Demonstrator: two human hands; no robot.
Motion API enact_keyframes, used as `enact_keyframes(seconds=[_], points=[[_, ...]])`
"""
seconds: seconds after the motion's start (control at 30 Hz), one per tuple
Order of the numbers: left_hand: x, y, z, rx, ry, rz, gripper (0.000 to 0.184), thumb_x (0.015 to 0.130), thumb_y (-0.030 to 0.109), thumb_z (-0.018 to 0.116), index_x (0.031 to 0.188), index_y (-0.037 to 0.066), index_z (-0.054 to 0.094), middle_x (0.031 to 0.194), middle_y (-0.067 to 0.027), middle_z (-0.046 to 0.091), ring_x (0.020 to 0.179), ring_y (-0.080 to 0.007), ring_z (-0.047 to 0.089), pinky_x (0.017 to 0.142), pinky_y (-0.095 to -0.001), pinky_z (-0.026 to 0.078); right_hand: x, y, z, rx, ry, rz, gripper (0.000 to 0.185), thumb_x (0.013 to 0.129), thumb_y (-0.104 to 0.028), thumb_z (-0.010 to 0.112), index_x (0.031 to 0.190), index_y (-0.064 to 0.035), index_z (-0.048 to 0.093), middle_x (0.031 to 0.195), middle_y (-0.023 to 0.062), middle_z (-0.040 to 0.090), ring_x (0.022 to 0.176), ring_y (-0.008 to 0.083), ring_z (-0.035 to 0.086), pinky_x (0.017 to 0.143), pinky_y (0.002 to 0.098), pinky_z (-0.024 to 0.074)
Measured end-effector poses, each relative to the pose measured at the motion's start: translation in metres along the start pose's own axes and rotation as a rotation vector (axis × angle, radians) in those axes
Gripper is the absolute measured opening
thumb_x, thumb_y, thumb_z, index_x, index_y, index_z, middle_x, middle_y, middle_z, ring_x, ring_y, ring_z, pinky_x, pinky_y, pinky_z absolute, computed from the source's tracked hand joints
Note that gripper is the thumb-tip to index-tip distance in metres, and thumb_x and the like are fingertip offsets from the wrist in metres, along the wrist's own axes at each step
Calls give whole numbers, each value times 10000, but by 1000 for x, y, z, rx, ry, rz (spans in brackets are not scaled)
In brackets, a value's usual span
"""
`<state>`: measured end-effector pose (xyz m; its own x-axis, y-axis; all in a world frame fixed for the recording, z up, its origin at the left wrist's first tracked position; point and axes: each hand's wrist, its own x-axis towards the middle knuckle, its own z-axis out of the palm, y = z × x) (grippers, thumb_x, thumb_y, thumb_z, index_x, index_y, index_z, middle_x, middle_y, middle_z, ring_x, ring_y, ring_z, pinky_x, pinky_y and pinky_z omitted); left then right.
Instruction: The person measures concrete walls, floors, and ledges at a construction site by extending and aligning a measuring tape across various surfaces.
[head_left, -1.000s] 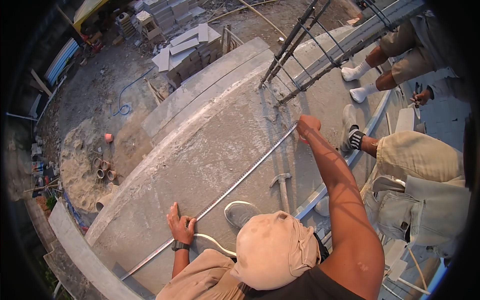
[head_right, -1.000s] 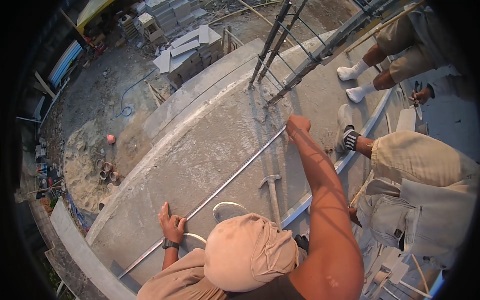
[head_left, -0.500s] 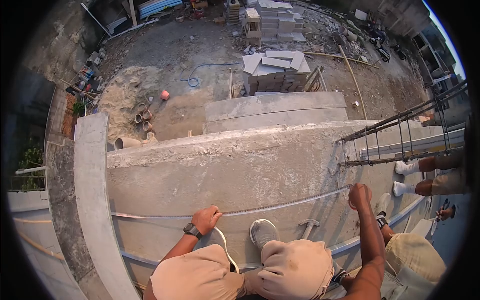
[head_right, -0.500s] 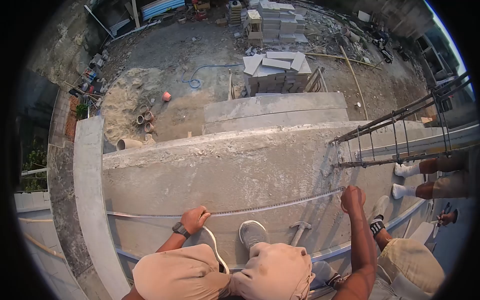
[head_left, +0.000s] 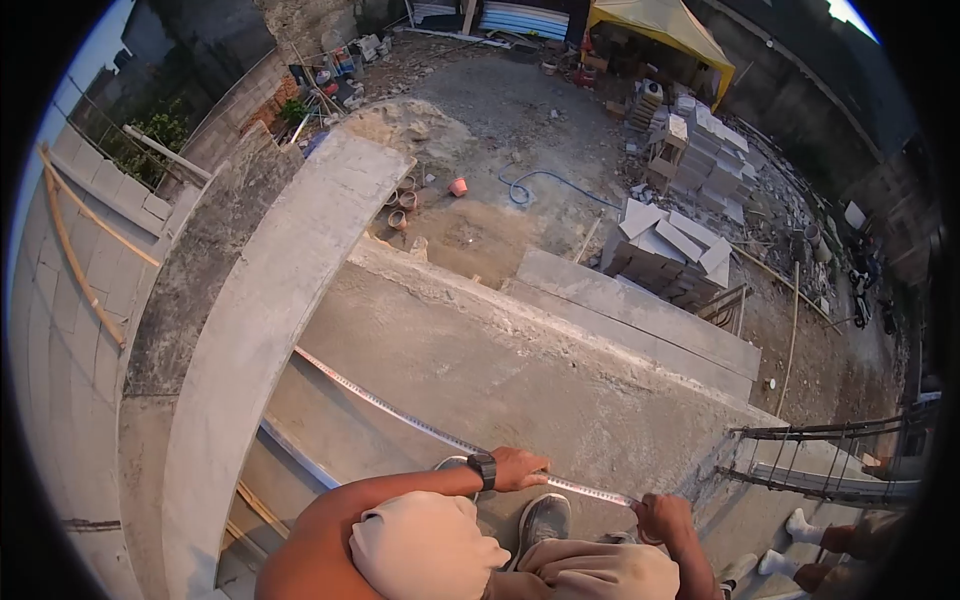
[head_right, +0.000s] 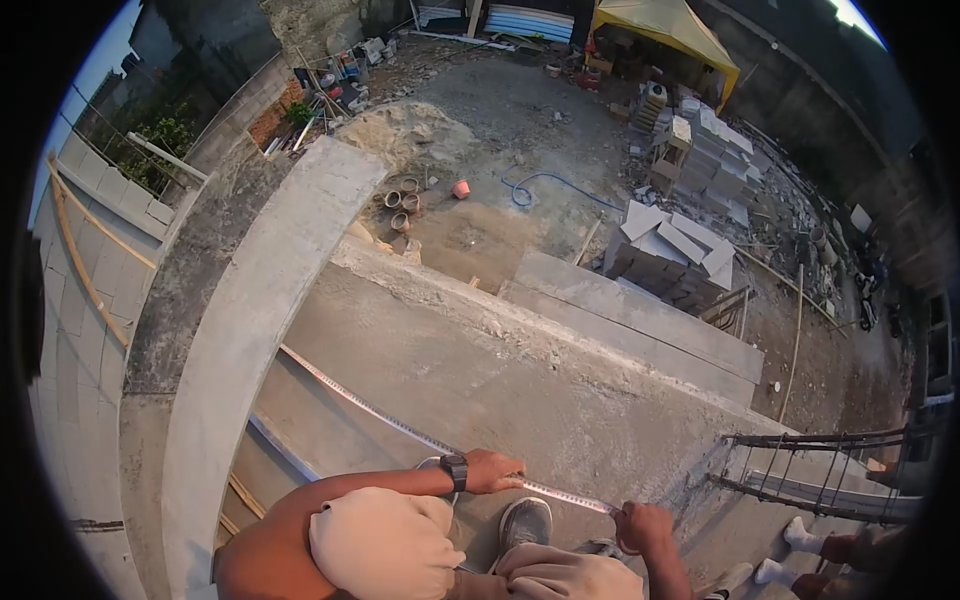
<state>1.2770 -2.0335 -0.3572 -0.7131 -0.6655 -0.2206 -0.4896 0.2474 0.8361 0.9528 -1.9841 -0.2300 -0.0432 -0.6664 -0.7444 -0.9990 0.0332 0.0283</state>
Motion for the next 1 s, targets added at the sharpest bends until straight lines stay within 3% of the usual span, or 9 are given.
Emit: enact_keyframes(seconds=[0.17,0.27,0.6,0.67,0.8,0.87,0.9,0.93,1.0], points=[[-45,-54,-55,198,-191,-245,491,851,574,557,994,111,634,899,-187,669,860,-387,643,721,-490,491,38,-36,13,63,-194,-179,442,880,-531,514,1010,-155,705,908,175,694,882,371,666,783,467,521],[-69,-71,-69,230,-186,-347,528,839,601,546,937,93,654,866,-191,667,840,-390,643,715,-485,492,54,-57,23,110,-171,-293,439,886,-483,530,900,-77,696,823,204,672,805,396,654,714,471,510],[-17,-5,-66,-23,-110,-115,356,838,432,627,886,80,620,832,-159,652,809,-360,634,677,-474,474,81,-112,-42,303,-397,-508,417,906,-430,529,884,-32,649,810,243,642,808,448,621,712,484,490],[-15,3,-82,-28,-40,-50,369,819,450,644,902,91,621,814,-134,656,810,-339,640,688,-459,475,60,-120,-90,242,-386,-557,421,897,-412,549,876,-4,652,787,211,661,803,381,655,706,440,502],[-42,54,-149,183,270,-138,496,801,448,660,1149,104,580,1095,-134,624,1016,-318,597,841,-408,475,42,-108,-151,324,-555,-361,324,873,-299,610,865,15,690,737,127,681,741,198,662,702,321,504],[-66,101,-191,75,334,-258,542,806,445,667,1197,88,552,1157,-127,579,1053,-315,570,855,-427,472,34,-86,-173,329,-491,-589,311,887,-293,588,857,-1,690,759,135,691,702,242,688,677,348,524],[-80,123,-206,-77,447,-363,530,818,441,659,1191,80,553,1152,-135,585,1053,-315,576,866,-428,471,29,-71,-185,195,-387,-934,281,905,-245,562,864,-1,695,794,144,702,727,238,690,724,346,540],[-98,145,-222,-232,566,-467,518,830,437,652,1184,72,554,1146,-143,591,1053,-315,583,878,-429,470,14,-69,-205,247,-535,-618,320,898,-284,580,862,0,722,796,117,705,753,180,649,740,299,499],[-133,186,-243,-317,654,-583,509,840,437,644,1178,66,556,1151,-150,595,1049,-316,591,883,-427,471,45,-22,-197,-262,-411,-1198,195,899,-194,575,891,-73,729,855,158,710,799,254,702,785,363,554]])
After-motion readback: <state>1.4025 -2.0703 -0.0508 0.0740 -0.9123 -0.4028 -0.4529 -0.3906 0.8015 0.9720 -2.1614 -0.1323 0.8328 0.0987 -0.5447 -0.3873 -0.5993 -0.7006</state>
